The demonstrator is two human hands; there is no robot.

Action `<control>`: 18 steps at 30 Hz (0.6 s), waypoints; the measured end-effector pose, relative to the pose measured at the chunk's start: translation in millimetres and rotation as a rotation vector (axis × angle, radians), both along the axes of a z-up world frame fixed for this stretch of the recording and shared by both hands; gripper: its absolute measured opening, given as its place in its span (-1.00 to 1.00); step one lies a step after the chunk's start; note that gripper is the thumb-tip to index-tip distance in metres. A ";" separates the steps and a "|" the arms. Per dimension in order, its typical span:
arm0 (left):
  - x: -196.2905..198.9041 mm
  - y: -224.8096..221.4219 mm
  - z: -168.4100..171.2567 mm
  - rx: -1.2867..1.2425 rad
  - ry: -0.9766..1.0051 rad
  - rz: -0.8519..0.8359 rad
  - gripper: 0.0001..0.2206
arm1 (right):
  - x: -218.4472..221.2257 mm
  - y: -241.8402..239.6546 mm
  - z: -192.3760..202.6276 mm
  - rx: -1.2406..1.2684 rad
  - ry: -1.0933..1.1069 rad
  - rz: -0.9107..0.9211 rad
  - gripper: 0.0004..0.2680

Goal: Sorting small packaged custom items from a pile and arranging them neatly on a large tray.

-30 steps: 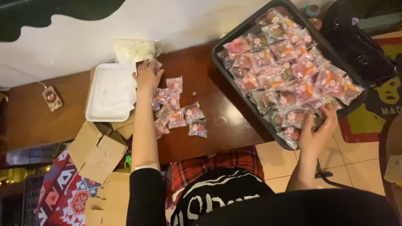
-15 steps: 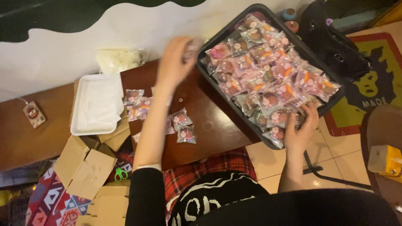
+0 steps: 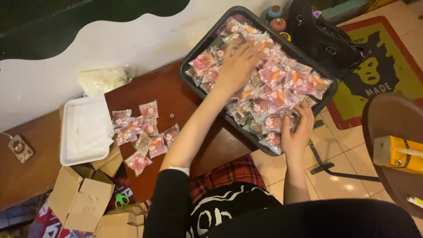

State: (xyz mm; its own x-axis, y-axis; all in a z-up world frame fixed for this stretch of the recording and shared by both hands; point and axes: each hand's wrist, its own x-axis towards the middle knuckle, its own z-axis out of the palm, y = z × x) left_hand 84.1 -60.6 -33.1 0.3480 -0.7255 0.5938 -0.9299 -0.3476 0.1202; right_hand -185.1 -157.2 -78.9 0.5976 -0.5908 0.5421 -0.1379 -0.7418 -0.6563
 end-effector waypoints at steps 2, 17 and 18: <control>-4.5 43.0 14.6 -0.025 0.062 -0.025 -0.58 | -1.9 -0.5 -1.2 0.008 0.002 0.020 -0.72; 16.3 343.0 -90.6 0.271 0.563 0.757 -0.31 | -2.4 -15.1 -20.7 0.012 -0.034 0.115 -0.73; 9.3 339.9 -83.6 0.265 0.581 0.726 -0.32 | -4.7 -17.2 -22.8 -0.032 -0.006 0.090 -0.73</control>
